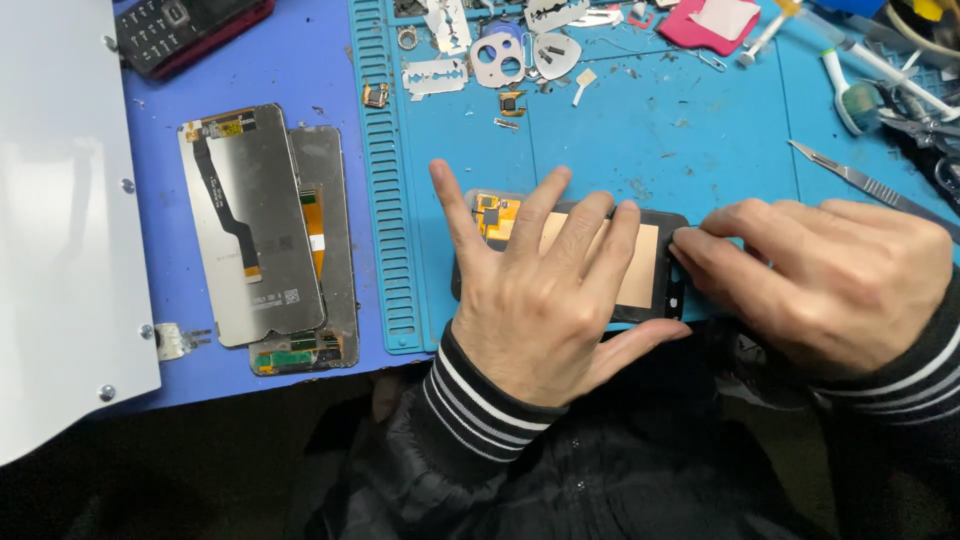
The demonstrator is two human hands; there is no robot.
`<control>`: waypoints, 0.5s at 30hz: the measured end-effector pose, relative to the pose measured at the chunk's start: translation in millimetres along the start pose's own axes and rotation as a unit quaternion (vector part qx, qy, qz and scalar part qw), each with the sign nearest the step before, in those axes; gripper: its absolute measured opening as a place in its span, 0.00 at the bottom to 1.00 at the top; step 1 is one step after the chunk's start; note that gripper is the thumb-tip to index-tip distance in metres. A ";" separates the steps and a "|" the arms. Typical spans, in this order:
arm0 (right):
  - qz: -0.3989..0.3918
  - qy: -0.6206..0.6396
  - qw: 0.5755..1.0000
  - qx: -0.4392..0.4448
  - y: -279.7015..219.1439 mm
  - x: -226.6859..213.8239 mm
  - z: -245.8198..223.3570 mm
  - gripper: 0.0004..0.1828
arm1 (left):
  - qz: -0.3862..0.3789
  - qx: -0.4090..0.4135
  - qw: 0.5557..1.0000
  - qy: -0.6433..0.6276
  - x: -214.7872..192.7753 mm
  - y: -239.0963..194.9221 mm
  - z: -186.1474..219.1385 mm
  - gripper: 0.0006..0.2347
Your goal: The person cleans and prepares a smartphone screen for remanufacturing at a workbench.
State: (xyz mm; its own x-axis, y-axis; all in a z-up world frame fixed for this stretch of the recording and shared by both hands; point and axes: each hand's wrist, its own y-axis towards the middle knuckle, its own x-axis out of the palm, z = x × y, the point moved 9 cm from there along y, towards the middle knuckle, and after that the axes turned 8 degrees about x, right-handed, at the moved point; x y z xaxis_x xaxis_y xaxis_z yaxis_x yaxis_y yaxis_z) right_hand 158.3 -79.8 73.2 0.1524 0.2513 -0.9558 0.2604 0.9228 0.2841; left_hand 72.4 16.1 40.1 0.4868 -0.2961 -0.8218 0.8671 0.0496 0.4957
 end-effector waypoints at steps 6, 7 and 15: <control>-0.026 -0.074 0.994 -0.073 3.2 12.3 -7.2 0.12 | 0.000 0.008 1.000 -0.022 1.7 -0.4 0.9 0.35; -0.035 -0.068 0.996 -0.043 6.8 13.8 -1.4 0.10 | -0.006 0.009 1.000 -0.022 2.9 0.1 0.9 0.34; -0.008 0.081 0.991 0.110 -19.7 37.9 70.3 0.08 | -0.008 0.013 1.000 -0.017 3.1 -0.5 0.3 0.33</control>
State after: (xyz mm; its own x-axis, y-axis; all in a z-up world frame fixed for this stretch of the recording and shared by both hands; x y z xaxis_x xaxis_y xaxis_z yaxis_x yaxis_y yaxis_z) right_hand 226.0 -109.0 36.6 -0.0039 0.2979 -0.9546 0.4649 0.8457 0.2621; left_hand 73.4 14.9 37.4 0.4681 -0.3294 -0.8200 0.8716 0.0192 0.4899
